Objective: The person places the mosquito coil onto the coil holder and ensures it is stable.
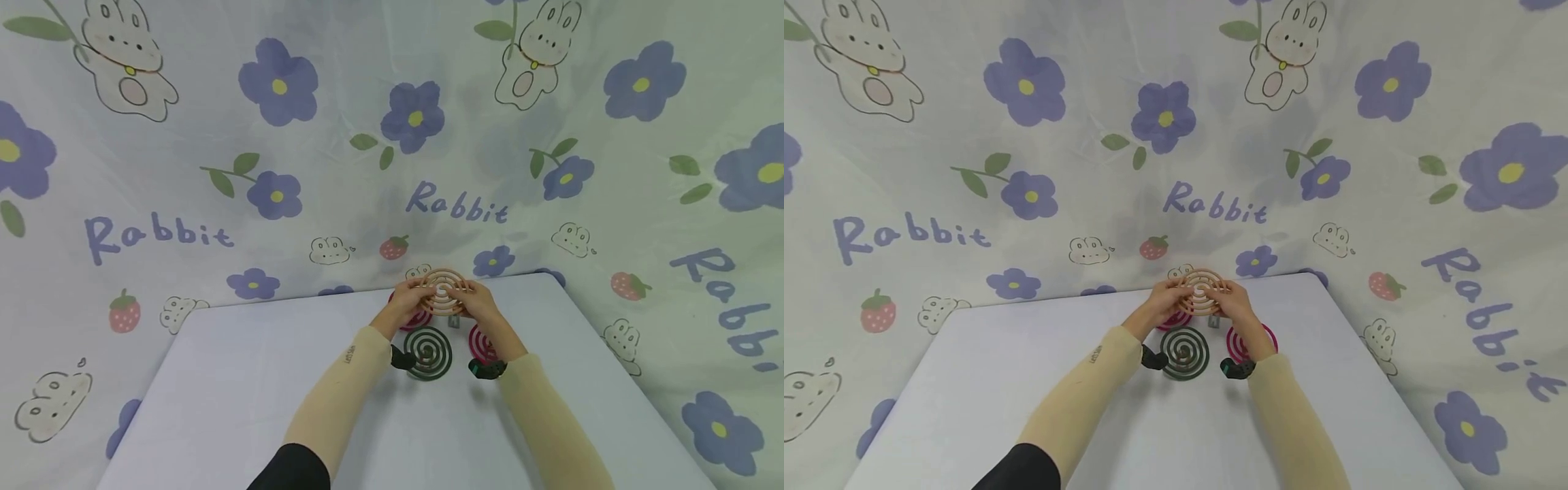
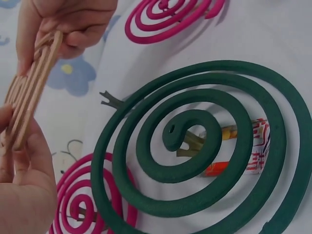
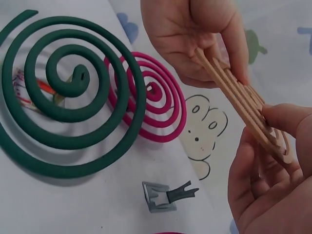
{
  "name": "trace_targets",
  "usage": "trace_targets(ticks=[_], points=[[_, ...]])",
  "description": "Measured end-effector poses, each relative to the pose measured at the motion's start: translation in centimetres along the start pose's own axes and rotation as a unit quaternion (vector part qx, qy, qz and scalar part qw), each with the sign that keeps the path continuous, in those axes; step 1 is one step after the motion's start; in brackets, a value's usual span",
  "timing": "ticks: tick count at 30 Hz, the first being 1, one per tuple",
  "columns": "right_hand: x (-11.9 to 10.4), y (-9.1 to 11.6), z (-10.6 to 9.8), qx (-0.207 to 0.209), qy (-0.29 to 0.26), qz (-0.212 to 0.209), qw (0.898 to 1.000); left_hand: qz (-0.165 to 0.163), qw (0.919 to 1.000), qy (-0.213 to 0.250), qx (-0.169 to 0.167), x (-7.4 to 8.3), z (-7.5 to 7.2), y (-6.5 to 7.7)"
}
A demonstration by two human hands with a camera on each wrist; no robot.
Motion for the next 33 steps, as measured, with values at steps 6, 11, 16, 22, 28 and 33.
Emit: trace_targets(ticks=[6, 11, 16, 22, 28, 33], points=[[0.3, -0.3, -0.7, -0.005, -0.018, -0.006, 1.0, 0.0, 0.9998, -0.017, -0.002, 0.1, 0.4, 0.0], [0.1, -0.3, -0.8, -0.02, -0.048, -0.003, 0.999, -0.018, 0.9997, -0.014, 0.0, 0.1, 0.6, -0.3], [0.1, -0.4, -0.8, -0.011, -0.04, 0.005, 0.999, -0.028, 0.9995, -0.017, 0.002, -0.2, 0.6, -0.5], [0.5, -0.9, -1.1, 0.003, -0.02, 0.011, 1.0, -0.021, 0.9991, -0.036, 0.005, -0.5, 0.9, -0.7], [0.9, -1.3, -1.7, 0.008, -0.008, 0.014, 1.0, -0.022, 0.9984, -0.05, 0.014, -1.1, 1.5, -1.1], [1.0, -1.5, -2.1, 0.003, -0.006, 0.018, 1.0, -0.022, 0.9993, -0.03, 0.008, -1.5, 2.0, -1.4]])
Point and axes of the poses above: each hand's wrist, its own y-axis away from the middle knuckle, its own z-axis out of the palm, x = y × z, the point moved 1 cm from there along -y, towards the middle knuckle, and after that the axes turned 12 degrees about -y, right-handed, at the moved point
